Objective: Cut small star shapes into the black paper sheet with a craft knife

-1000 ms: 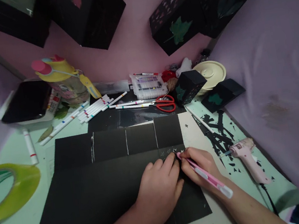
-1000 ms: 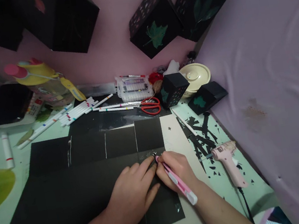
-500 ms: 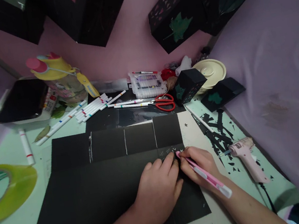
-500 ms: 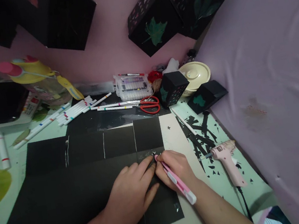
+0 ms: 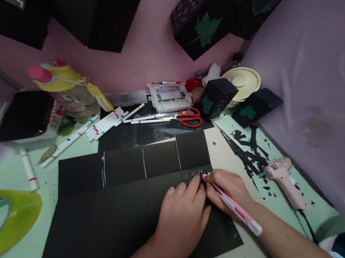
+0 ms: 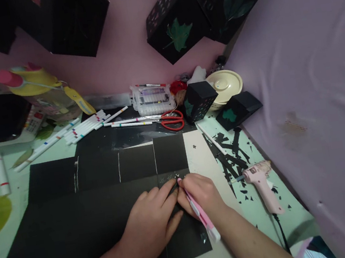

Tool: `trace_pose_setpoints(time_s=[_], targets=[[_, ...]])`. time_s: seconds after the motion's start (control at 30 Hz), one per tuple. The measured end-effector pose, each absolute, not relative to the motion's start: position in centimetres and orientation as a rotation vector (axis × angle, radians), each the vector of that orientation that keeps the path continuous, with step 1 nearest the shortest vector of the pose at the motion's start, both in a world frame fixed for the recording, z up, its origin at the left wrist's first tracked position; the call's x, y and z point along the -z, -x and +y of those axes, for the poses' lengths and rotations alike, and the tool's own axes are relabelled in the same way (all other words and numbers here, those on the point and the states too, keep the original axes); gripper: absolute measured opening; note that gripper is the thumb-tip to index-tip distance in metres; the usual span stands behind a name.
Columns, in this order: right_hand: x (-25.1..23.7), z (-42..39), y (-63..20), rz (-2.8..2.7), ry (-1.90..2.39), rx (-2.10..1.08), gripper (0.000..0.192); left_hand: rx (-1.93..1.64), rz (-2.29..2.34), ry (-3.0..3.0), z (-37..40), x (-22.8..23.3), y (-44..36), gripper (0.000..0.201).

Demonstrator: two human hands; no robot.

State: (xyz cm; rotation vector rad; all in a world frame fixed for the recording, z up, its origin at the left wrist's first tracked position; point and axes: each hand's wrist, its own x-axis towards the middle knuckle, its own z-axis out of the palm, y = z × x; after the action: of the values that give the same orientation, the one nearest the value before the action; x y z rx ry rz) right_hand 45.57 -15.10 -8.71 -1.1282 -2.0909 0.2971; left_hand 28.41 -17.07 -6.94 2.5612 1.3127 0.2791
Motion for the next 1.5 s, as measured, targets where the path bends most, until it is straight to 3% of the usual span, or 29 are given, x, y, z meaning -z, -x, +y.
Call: trace_pose_setpoints(time_s=[1.1, 1.5], targets=[[8.6, -15.1, -45.7, -2.102, 1.105, -0.305, 0.022, -0.286, 1.323, -2.557, -17.1, 6.9, -28.5, 0.036], [8.1, -15.1, -46.8, -1.673, 1.461, -0.714, 0.011, -0.314, 1.345, -2.63, -17.3, 7.2, -28.5, 0.036]])
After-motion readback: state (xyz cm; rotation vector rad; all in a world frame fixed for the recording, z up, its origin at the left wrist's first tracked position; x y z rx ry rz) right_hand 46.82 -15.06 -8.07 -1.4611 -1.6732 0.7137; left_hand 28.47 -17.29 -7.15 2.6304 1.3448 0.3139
